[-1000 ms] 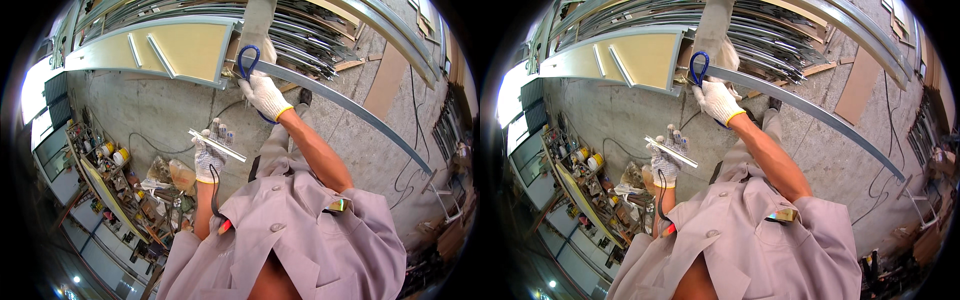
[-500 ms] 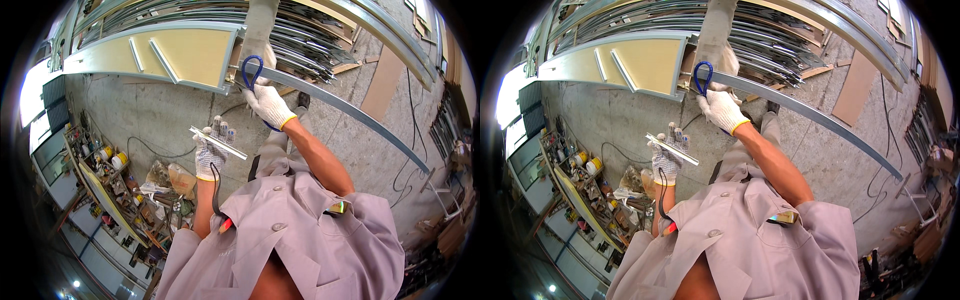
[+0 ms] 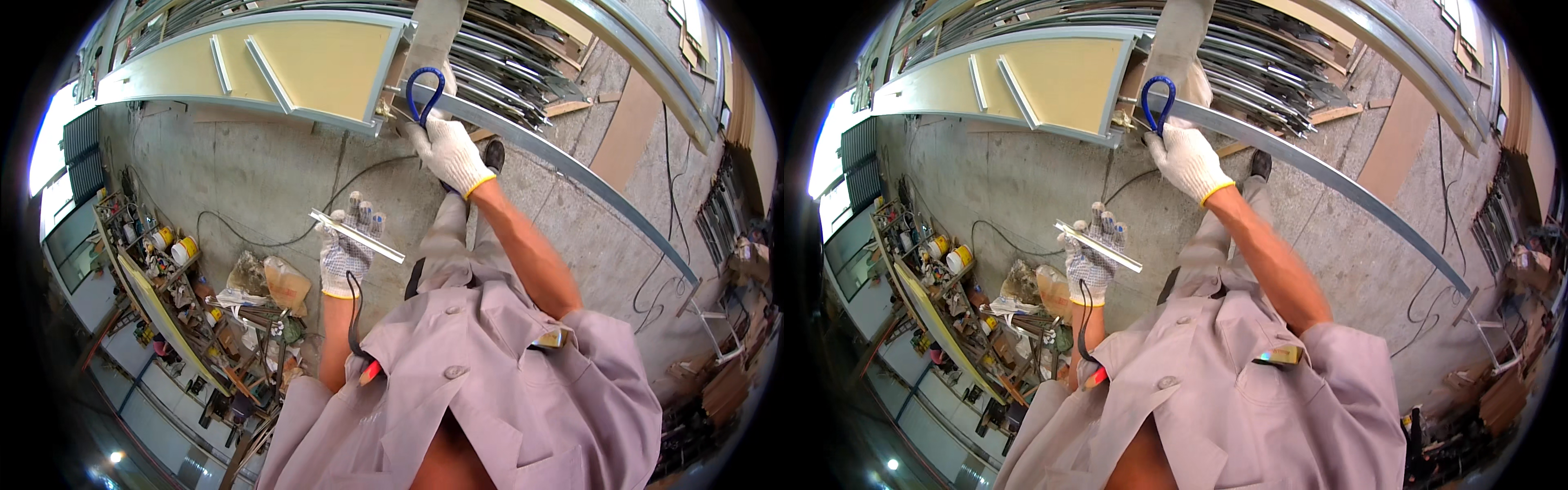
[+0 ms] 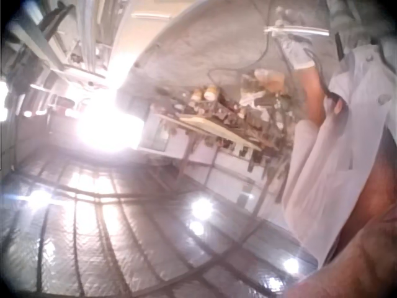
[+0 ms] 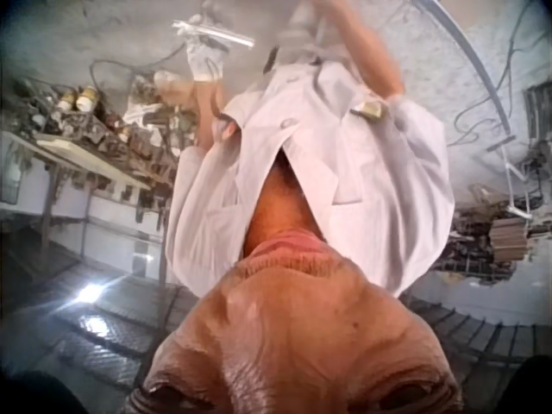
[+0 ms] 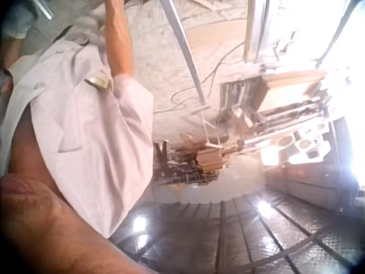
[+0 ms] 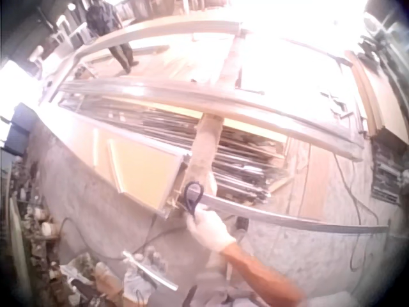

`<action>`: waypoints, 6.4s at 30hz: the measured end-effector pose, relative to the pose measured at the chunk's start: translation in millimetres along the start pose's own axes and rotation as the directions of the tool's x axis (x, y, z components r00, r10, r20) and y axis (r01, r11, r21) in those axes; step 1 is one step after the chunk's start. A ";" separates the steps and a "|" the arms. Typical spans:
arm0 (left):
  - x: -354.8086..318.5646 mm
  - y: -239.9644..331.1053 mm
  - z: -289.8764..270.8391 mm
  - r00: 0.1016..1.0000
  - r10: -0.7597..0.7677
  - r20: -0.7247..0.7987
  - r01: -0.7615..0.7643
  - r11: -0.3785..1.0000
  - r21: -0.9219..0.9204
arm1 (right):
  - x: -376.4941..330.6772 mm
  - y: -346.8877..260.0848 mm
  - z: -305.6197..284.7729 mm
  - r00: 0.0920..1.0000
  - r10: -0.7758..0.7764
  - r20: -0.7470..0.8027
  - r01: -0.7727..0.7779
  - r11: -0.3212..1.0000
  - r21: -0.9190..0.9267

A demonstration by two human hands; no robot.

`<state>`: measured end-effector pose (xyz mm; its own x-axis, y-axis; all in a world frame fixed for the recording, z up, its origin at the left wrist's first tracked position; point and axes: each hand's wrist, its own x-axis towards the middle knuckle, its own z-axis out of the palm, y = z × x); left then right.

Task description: The person assembles a window frame by inserting metal strips into the frame profile, applying sealant with a caulking gun, and securing components with a pneumatic nail gun. The person handles metal strips, a sealant tube, and a nail gun while working on a large frame structure.

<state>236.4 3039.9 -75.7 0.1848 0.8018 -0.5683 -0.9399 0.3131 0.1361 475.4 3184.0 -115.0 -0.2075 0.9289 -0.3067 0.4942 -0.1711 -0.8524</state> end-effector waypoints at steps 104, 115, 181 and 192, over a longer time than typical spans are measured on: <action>0.6 0.8 -27.3 0.991 -0.002 -0.135 0.018 0.994 0.112 | -8.0 24.3 43.6 0.956 0.233 0.177 -0.293 0.743 0.602; -13.7 8.9 -32.9 0.996 0.017 -0.082 -0.014 0.999 0.033 | -13.7 -1.7 33.2 0.946 0.304 0.112 -0.308 0.736 0.603; -73.3 13.9 -75.1 0.985 0.161 -0.054 -0.158 0.985 0.066 | -13.8 -14.2 45.6 0.810 0.377 -0.449 0.063 0.705 0.707; -68.5 22.8 -70.7 0.988 0.143 -0.053 -0.143 0.990 0.009 | 26.0 -33.4 52.8 0.724 0.268 -0.635 0.006 0.918 0.396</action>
<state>182.0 2956.1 -91.1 0.0329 0.8101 -0.5854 -0.9540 0.2001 0.2233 409.0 3196.5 -116.9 0.5184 0.8355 -0.1821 0.1186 -0.2811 -0.9523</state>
